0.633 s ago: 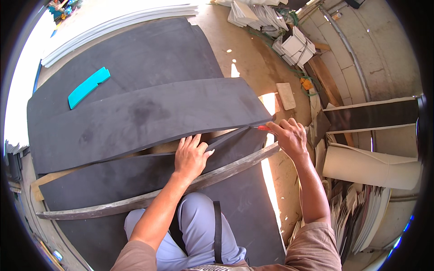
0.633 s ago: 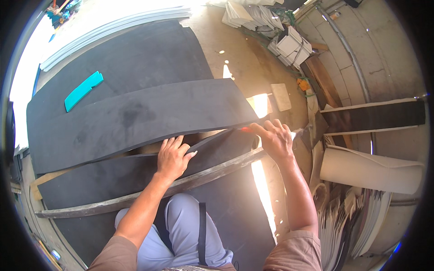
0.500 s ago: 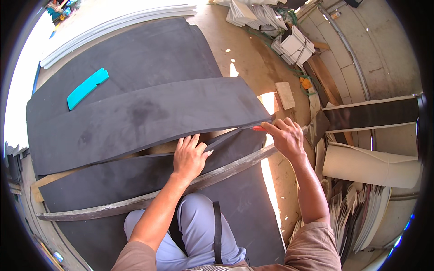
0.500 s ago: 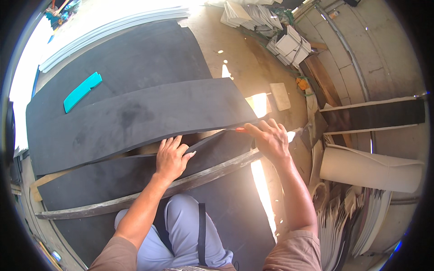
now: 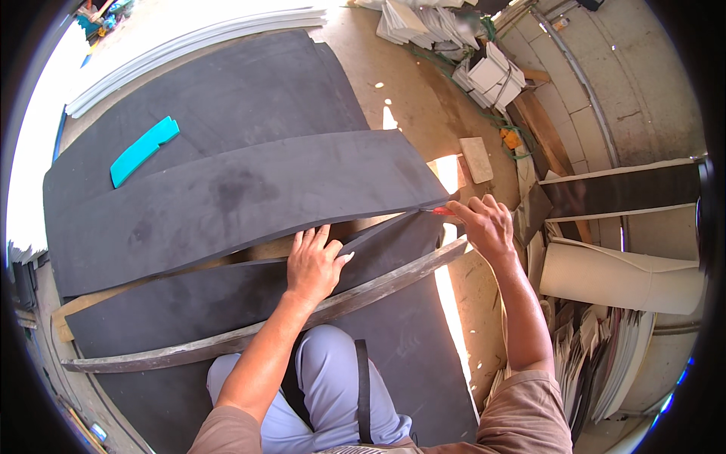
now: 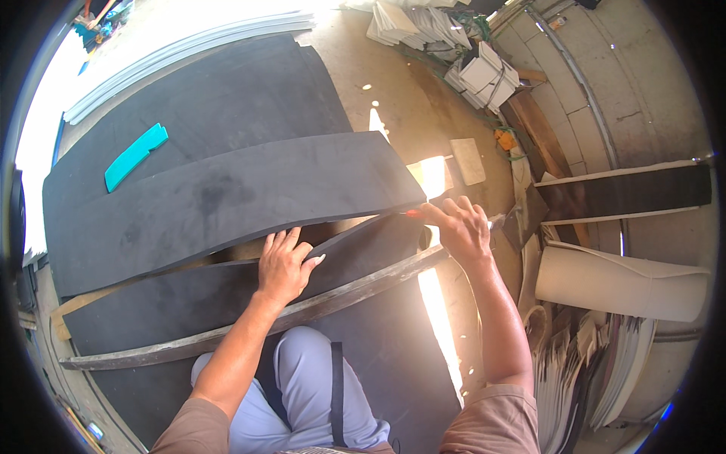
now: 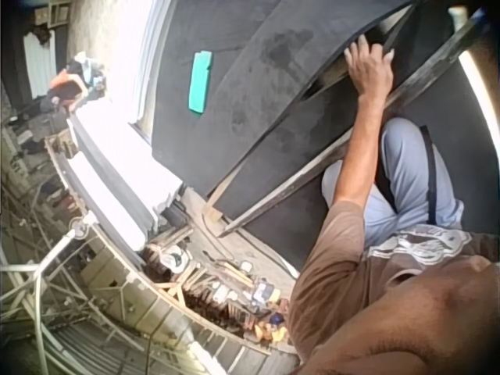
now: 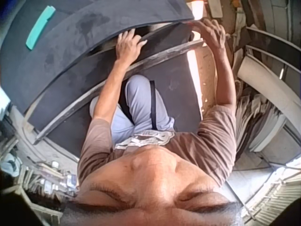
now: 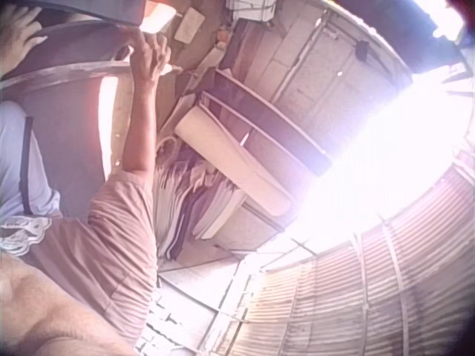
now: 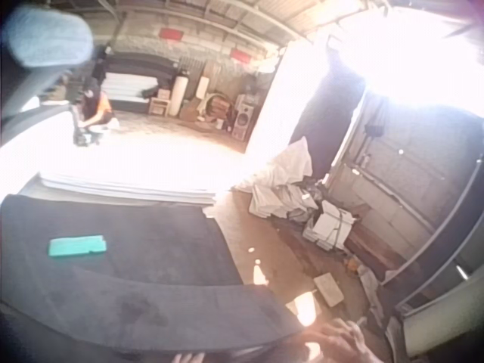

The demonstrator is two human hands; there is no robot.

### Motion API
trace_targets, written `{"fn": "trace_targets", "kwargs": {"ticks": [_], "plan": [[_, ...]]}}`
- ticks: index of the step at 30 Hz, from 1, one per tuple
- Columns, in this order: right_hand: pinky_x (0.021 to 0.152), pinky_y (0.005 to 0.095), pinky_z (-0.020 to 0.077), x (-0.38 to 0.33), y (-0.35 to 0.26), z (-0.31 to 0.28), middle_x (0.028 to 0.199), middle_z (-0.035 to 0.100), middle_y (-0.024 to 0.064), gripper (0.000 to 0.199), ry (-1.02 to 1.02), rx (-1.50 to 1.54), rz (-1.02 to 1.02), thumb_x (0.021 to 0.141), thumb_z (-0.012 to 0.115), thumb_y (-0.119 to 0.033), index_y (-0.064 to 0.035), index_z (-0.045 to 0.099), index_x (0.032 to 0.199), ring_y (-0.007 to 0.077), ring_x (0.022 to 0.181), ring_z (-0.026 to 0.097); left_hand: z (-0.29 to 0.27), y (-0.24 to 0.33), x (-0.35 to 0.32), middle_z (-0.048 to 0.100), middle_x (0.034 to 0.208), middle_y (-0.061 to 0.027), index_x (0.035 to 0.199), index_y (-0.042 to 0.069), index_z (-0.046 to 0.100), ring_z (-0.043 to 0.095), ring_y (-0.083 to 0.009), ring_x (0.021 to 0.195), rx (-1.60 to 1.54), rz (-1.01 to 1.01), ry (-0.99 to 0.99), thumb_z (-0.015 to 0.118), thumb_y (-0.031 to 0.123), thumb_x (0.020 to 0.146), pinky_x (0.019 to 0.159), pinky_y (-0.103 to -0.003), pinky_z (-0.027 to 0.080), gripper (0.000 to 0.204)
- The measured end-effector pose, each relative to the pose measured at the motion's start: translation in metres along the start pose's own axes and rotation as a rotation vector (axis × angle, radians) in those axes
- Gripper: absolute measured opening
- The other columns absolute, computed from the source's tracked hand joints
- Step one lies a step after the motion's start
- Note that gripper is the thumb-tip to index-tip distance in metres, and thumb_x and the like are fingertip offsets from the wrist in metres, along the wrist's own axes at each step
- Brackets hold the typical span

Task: The person uses a utility knife and a metal straightedge to cut a large black sheet of material. They measure and mark the sheet, then slice through it along the straightedge to create a straight cut.

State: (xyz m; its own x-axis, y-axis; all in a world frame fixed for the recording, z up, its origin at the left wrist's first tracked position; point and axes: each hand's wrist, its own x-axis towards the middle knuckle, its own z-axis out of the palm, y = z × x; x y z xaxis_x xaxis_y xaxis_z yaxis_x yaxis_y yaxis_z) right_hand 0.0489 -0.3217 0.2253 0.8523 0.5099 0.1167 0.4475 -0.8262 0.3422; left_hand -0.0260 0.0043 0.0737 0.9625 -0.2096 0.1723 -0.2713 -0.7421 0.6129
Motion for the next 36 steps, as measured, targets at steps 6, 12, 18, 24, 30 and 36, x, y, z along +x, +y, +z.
{"fn": "trace_targets", "kwargs": {"ticks": [6,12,18,24,30,36], "plan": [[0.066,0.0363,0.0503,-0.004,0.008,-0.003,0.077,0.061,-0.0042,0.021,0.027,-0.002,0.031,0.088,0.077,-0.022,-0.0269,0.079,0.109,0.0200,0.076,0.060,0.001,-0.001,0.000,0.062,0.144,-0.0263,0.103,0.006,0.074,0.058,-0.0443,0.129,-0.017,-0.019,-0.021,0.077,0.036,0.092,0.115,-0.058,0.040,0.032],[0.068,0.0339,0.0520,0.000,0.014,0.043,0.088,0.071,0.0052,0.019,-0.022,0.591,0.824,0.102,0.067,-0.023,-0.0071,0.074,0.111,0.0175,0.072,0.064,0.001,-0.002,0.001,0.061,0.146,-0.0261,0.103,0.006,0.073,0.059,-0.0445,0.130,-0.030,-0.037,-0.023,0.076,0.039,0.093,0.116,-0.058,0.040,0.034],[0.044,0.0262,0.0441,-0.014,0.012,0.133,0.089,0.068,0.0013,0.029,-0.045,1.433,1.290,0.107,0.066,-0.038,-0.0099,0.062,0.112,0.0093,0.048,0.053,0.001,-0.004,0.001,0.063,0.142,-0.0256,0.103,0.005,0.073,0.060,-0.0432,0.129,-0.018,-0.036,-0.025,0.075,0.041,0.093,0.111,-0.056,0.043,0.037],[0.041,0.0247,0.0377,-0.038,-0.003,0.146,0.075,0.054,-0.0048,0.025,0.129,1.764,1.232,0.107,0.066,-0.038,-0.0143,0.061,0.101,0.0071,0.045,0.046,-0.028,0.026,0.029,0.077,0.097,-0.0197,0.099,0.002,0.071,0.075,-0.0383,0.095,-0.012,-0.193,-0.375,0.066,0.059,0.097,0.087,-0.050,0.058,0.058],[0.043,0.0243,0.0392,-0.053,-0.017,0.113,0.072,0.052,-0.0057,0.023,0.207,1.795,1.073,0.108,0.065,-0.034,-0.0124,0.064,0.102,0.0065,0.048,0.047,0.007,0.062,0.065,0.076,0.083,-0.0182,0.107,0.002,0.073,0.076,-0.0373,0.085,-0.063,-0.171,-0.430,0.060,0.066,0.099,0.078,-0.050,0.059,0.066],[0.069,0.0334,0.0523,-0.052,-0.006,0.060,0.102,0.077,0.0039,0.023,0.099,0.976,0.833,0.101,0.072,-0.021,-0.0139,0.071,0.123,0.0129,0.078,0.066,0.020,0.058,0.062,0.076,0.081,-0.0180,0.126,0.002,0.069,0.077,-0.0365,0.078,0.015,-0.076,-0.347,0.056,0.049,0.107,0.066,-0.048,0.061,0.052]]}}
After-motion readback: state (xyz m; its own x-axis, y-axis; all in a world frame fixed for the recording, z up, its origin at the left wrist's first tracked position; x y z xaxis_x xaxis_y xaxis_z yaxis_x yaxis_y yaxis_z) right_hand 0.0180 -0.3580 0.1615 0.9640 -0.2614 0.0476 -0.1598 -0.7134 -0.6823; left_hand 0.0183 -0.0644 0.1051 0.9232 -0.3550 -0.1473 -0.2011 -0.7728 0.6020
